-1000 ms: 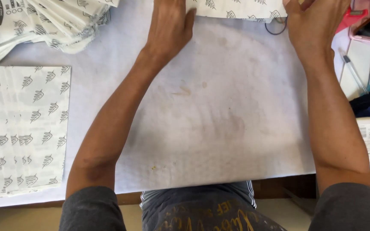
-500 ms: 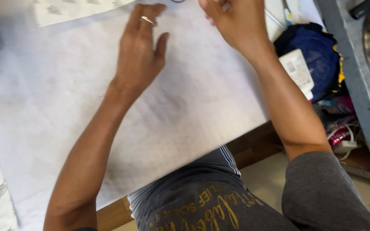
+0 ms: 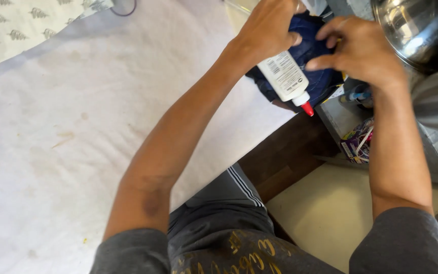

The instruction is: The person organizes, glues, and stacks paper food wrappers by hand on a table, eventually bundling a large stack together for packaging.

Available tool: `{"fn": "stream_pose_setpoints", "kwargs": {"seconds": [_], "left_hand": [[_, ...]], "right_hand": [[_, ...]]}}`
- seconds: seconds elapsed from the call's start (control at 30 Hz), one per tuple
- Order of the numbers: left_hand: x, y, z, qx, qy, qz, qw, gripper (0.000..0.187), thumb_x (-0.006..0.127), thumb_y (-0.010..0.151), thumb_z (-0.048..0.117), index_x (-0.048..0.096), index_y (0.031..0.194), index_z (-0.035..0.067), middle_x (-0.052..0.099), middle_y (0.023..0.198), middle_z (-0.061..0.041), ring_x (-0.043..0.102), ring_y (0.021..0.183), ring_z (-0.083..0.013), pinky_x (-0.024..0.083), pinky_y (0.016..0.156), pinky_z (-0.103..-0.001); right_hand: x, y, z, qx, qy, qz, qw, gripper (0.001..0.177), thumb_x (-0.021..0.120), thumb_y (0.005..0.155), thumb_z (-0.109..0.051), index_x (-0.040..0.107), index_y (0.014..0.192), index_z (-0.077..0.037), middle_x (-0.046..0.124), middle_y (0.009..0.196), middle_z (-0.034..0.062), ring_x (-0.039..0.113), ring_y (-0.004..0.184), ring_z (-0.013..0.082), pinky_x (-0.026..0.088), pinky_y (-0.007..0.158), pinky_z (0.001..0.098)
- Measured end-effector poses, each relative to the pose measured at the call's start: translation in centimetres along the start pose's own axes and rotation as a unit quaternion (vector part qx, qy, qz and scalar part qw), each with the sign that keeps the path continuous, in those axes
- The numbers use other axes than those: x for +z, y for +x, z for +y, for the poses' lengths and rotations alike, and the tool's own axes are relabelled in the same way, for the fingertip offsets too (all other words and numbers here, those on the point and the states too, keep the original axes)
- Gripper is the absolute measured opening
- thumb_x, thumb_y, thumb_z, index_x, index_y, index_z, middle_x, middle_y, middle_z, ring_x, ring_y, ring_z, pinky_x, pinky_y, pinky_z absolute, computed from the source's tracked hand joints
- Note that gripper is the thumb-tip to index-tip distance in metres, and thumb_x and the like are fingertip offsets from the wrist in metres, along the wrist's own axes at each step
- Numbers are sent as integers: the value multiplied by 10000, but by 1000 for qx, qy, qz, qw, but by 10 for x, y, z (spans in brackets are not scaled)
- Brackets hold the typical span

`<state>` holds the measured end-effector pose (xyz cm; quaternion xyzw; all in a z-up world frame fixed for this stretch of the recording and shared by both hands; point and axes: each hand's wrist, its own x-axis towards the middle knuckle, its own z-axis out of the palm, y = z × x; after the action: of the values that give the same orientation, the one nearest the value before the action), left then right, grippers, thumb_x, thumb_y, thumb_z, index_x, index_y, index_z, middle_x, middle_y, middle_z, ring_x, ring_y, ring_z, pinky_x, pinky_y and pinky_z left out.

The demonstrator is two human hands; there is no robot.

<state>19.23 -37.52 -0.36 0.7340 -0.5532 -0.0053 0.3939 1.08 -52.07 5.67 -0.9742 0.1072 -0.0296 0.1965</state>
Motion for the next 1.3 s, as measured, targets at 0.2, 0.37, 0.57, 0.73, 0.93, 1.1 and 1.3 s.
{"fn": "stream_pose_setpoints", "kwargs": {"seconds": [0.2, 0.37, 0.57, 0.73, 0.93, 1.1, 1.3], "left_hand": [[15, 20, -27, -115, -59, -178, 976, 484, 939, 749, 285, 752, 1172, 143, 724, 1192, -4, 668, 1090, -213, 512, 945, -338], [23, 14, -40, -23, -130, -96, 987, 203, 947, 724, 163, 829, 883, 115, 690, 1002, 14, 674, 890, -171, 546, 773, -281], [25, 13, -40, 18, -153, -29, 988, 144, 880, 759, 64, 754, 770, 133, 745, 842, 26, 709, 787, -124, 573, 712, -250], [22, 7, -37, 64, -121, -11, 991, 164, 690, 786, -69, 720, 815, 89, 782, 862, -50, 749, 821, -181, 583, 726, -303], [27, 7, -52, 153, -60, -48, 985, 237, 736, 842, -93, 792, 1051, 4, 718, 1071, -123, 686, 989, -284, 559, 811, -307], [34, 15, -49, 153, -35, 0, 988, 92, 659, 845, -21, 680, 809, 61, 661, 833, -107, 654, 774, -251, 509, 651, -337], [47, 26, -52, 206, 147, 70, 965, 77, 642, 785, 35, 656, 710, 46, 664, 756, -101, 673, 699, -326, 561, 555, -418]], "right_hand": [[20, 8, 13, 70, 149, -14, 986, 453, 973, 770, -194, 673, 1100, -114, 562, 980, 55, 533, 620, 144, 504, 462, 277], [40, 3, 33, 122, 270, 49, 954, 263, 959, 832, -112, 727, 955, -132, 615, 948, -21, 570, 716, 49, 482, 480, 184], [46, -5, 35, 105, 344, 121, 925, 213, 923, 884, 0, 745, 974, -73, 707, 972, 14, 626, 716, 78, 528, 552, 167], [45, -19, 25, 27, 275, 159, 948, 228, 899, 956, 56, 778, 1108, -63, 678, 1079, 69, 623, 942, 142, 489, 791, 223], [41, -35, 8, -75, 143, 178, 971, 173, 820, 1048, 162, 803, 1178, 50, 717, 1161, 156, 630, 905, 182, 444, 709, 250], [29, -53, 0, -147, -21, 143, 978, 233, 737, 1071, 102, 786, 1299, 101, 722, 1299, 220, 687, 1148, 340, 537, 1012, 412], [39, -46, 16, -154, -53, 160, 974, 157, 868, 1008, 146, 806, 1150, 123, 766, 1188, 244, 730, 1069, 326, 570, 983, 382]]}}
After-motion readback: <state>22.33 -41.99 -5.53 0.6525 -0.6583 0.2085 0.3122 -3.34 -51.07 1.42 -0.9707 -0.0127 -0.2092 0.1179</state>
